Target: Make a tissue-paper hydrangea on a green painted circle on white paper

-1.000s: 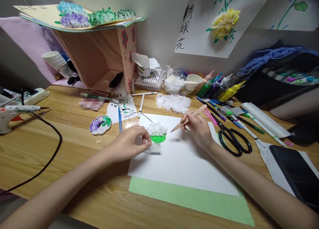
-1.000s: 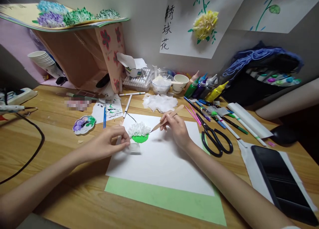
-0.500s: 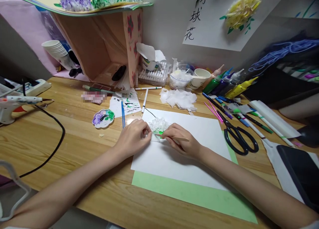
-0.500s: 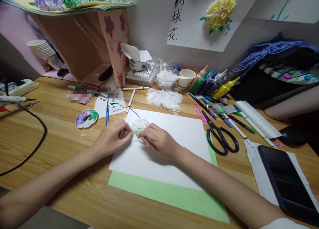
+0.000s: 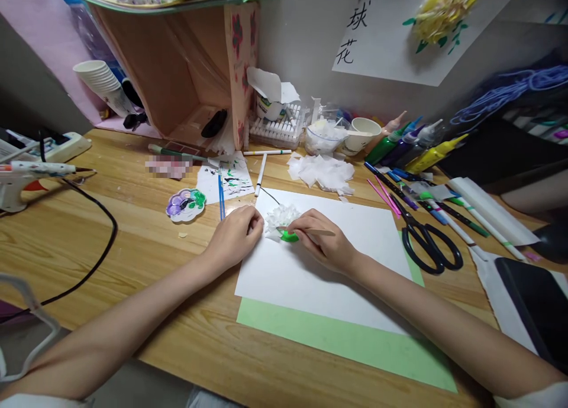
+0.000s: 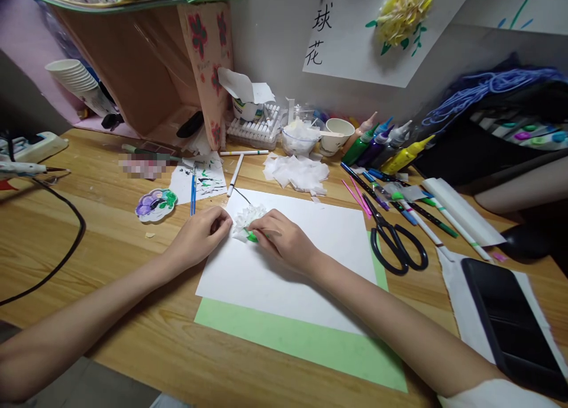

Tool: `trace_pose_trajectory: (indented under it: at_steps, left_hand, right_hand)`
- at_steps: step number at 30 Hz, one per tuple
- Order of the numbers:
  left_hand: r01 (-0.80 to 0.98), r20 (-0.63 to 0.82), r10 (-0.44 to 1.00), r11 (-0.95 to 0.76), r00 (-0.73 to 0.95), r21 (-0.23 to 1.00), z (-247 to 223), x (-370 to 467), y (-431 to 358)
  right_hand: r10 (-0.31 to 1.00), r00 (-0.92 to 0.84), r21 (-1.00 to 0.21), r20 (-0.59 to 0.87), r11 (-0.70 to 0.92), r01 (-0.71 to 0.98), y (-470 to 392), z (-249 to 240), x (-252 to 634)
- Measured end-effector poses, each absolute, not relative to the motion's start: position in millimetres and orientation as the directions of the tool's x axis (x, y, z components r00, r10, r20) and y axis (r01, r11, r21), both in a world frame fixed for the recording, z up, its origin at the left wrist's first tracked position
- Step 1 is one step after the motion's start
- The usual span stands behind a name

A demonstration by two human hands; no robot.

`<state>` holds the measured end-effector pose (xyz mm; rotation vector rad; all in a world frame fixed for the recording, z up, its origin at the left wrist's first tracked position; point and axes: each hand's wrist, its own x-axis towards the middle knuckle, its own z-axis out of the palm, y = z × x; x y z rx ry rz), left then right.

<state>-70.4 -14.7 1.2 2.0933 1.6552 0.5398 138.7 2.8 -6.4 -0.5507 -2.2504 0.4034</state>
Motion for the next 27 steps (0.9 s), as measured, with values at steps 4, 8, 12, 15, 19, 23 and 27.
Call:
trace_pose_trajectory:
  at_steps: [4, 8, 12, 15, 19, 23, 27]
  left_hand:
    - [0.802, 0.030, 0.973, -0.207, 0.230, 0.560, 3.0, -69.4, -16.7]
    - [0.792, 0.024, 0.972, -0.206, 0.235, 0.575, 3.5, -70.1, -18.0]
    - [0.789, 0.022, 0.971, -0.207, 0.239, 0.578, 3.0, -71.0, -17.2]
    - [0.787, 0.023, 0.969, -0.213, 0.245, 0.579, 3.3, -71.3, -16.4]
    - [0.784, 0.019, 0.969, -0.212, 0.248, 0.583, 3.9, -71.0, -15.9]
    - [0.784, 0.023, 0.969, -0.212, 0.245, 0.584, 3.6, -70.8, -16.4]
    - [0.780, 0.027, 0.969, -0.213, 0.244, 0.588, 3.2, -70.7, -17.1]
  right_hand:
    - [0.622, -0.575, -0.544, 0.533, 0.771, 0.330, 4.4, -0.3, 130.6]
    - [0.771, -0.496, -0.659, 0.399, 0.617, 0.430, 7.8, 8.0, 119.9]
    - [0.793, -0.472, -0.710, 0.384, 0.581, 0.398, 7.7, 8.2, 119.7]
    - [0.786, -0.434, -0.720, 0.440, 0.598, 0.352, 3.4, 6.5, 125.3]
    - [0.717, -0.475, -0.648, 0.510, 0.683, 0.336, -0.9, 5.3, 128.9]
    - [0.662, -0.514, -0.597, 0.544, 0.737, 0.316, -0.4, 2.6, 126.1]
    - [0.649, -0.521, -0.574, 0.554, 0.751, 0.325, 1.2, -0.1, 123.6]
